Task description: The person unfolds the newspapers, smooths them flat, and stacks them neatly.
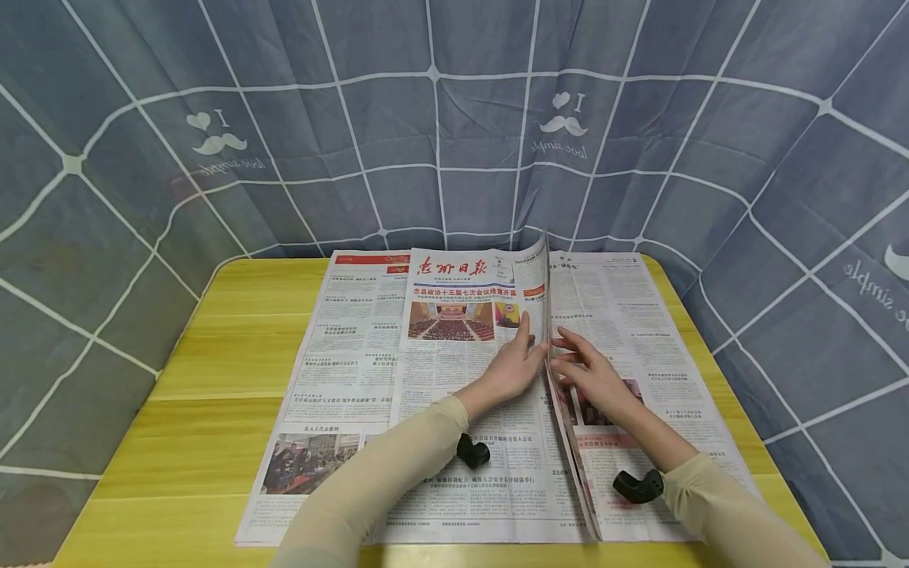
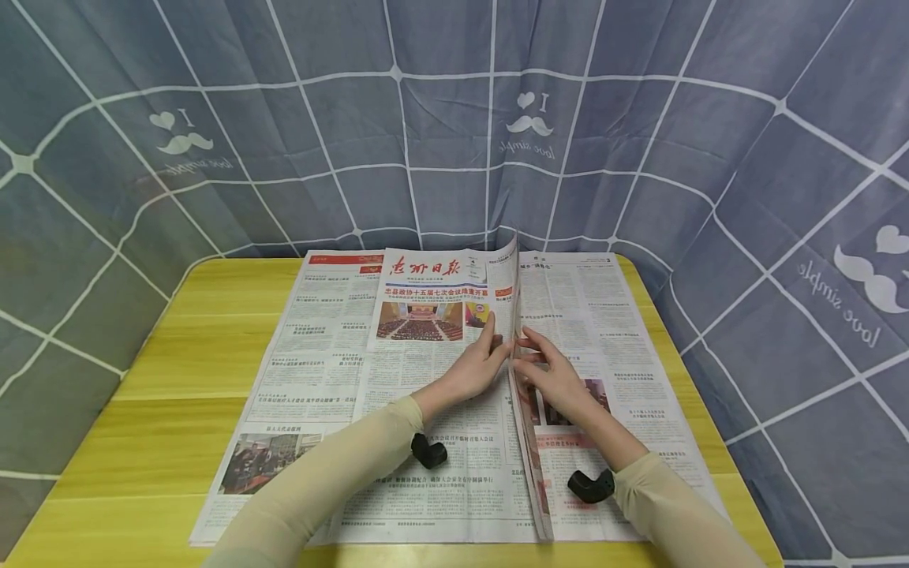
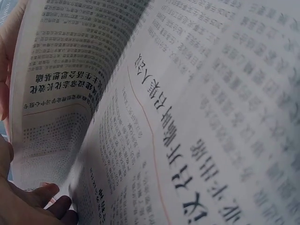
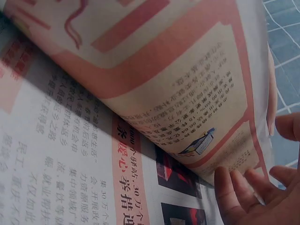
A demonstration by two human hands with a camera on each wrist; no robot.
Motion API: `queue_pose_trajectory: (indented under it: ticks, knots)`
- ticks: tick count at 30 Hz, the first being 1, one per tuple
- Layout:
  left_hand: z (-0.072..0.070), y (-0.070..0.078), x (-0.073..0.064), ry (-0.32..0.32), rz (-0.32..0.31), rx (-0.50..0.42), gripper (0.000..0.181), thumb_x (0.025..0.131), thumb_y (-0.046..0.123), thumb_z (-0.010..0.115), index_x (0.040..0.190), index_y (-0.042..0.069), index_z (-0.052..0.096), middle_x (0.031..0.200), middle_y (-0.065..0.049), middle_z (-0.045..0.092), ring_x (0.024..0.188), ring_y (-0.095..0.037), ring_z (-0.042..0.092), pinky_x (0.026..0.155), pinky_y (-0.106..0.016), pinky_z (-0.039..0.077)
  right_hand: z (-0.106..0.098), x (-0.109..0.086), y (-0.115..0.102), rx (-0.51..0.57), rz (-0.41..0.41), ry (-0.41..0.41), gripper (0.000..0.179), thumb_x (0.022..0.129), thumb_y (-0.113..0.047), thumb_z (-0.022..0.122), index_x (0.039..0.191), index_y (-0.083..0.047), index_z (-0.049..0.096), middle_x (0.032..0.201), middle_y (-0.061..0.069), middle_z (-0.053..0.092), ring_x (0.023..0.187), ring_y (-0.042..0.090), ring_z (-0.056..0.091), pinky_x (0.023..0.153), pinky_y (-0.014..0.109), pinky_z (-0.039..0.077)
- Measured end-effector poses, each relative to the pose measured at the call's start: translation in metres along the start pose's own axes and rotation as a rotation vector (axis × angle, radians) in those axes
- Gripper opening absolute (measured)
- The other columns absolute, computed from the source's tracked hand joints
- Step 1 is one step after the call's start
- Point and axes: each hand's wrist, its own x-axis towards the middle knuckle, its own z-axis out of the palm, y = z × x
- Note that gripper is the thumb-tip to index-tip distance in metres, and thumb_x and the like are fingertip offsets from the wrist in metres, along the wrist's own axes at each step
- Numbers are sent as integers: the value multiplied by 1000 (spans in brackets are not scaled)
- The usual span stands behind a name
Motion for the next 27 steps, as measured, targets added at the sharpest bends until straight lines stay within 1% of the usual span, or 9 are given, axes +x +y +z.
queue_pose_trajectory:
  ticks: [4, 7, 9, 12, 14, 16, 20, 23, 27]
  knots:
    - [2, 0, 1, 26, 10, 15, 71, 111, 34, 37, 165, 9, -1, 153, -15, 50, 142, -33, 43, 116, -43, 34, -1, -1, 0, -23, 3, 23, 70, 107, -25, 57, 164, -8, 21, 155, 24, 39, 128, 39, 49, 87, 42, 56]
    - [4, -3, 2, 50, 52, 45, 67, 110, 23, 39, 166, 8, 4, 152, -15, 50, 139, -30, 48, 114, -40, 38, -1, -3, -1, -72, 10, 37, 72, 106, -31, 58, 165, -13, 20, 157, 21, 38, 131, 38, 47, 90, 47, 53]
    - [4, -4, 3, 59, 91, 95, 65, 108, 15, 39, 165, 7, 9, 153, -15, 49, 138, -27, 50, 113, -37, 39, -2, -4, -2, -111, 15, 42, 76, 105, -36, 60, 166, -17, 18, 158, 20, 36, 132, 38, 45, 93, 51, 50]
    - [5, -5, 4, 49, 137, 198, 61, 107, 10, 37, 164, 6, 17, 156, -14, 45, 139, -25, 48, 114, -34, 37, -3, -5, -2, -156, 1, 41, 80, 104, -33, 62, 167, -18, 14, 160, 22, 31, 133, 41, 42, 96, 58, 47]
    - [5, -5, 4, 37, 141, 252, 58, 107, 10, 35, 163, 4, 22, 158, -13, 43, 141, -26, 46, 116, -34, 34, -3, -6, -3, -182, -18, 37, 80, 104, -28, 62, 167, -18, 13, 163, 22, 26, 134, 44, 41, 96, 60, 47]
    - [6, -5, 4, 26, 133, 273, 57, 106, 11, 35, 161, 0, 25, 159, -14, 41, 143, -29, 43, 118, -34, 31, -4, -6, -3, -214, -39, 34, 79, 105, -23, 61, 166, -15, 14, 164, 23, 22, 136, 47, 40, 96, 62, 47]
    - [9, -3, 4, 18, 91, 233, 63, 105, 20, 40, 160, -4, 22, 164, -17, 30, 149, -30, 32, 120, -36, 25, -4, -9, -6, -273, -29, 40, 75, 105, -26, 60, 165, -10, 18, 166, 22, 18, 146, 48, 28, 106, 65, 37]
    - [10, -2, 4, 1, 52, 189, 75, 101, 28, 46, 162, -2, 14, 168, -17, 19, 152, -28, 25, 120, -35, 24, -6, -10, -9, -303, -5, 45, 75, 105, -29, 58, 164, -3, 18, 166, 25, 17, 149, 49, 20, 112, 67, 28]
    - [11, 0, 2, -32, 19, 123, 86, 96, 26, 52, 164, 2, 5, 170, -15, 9, 152, -28, 24, 119, -35, 29, -8, -11, -9, -336, 19, 43, 77, 106, -28, 56, 162, 4, 14, 165, 28, 14, 147, 51, 23, 109, 66, 33]
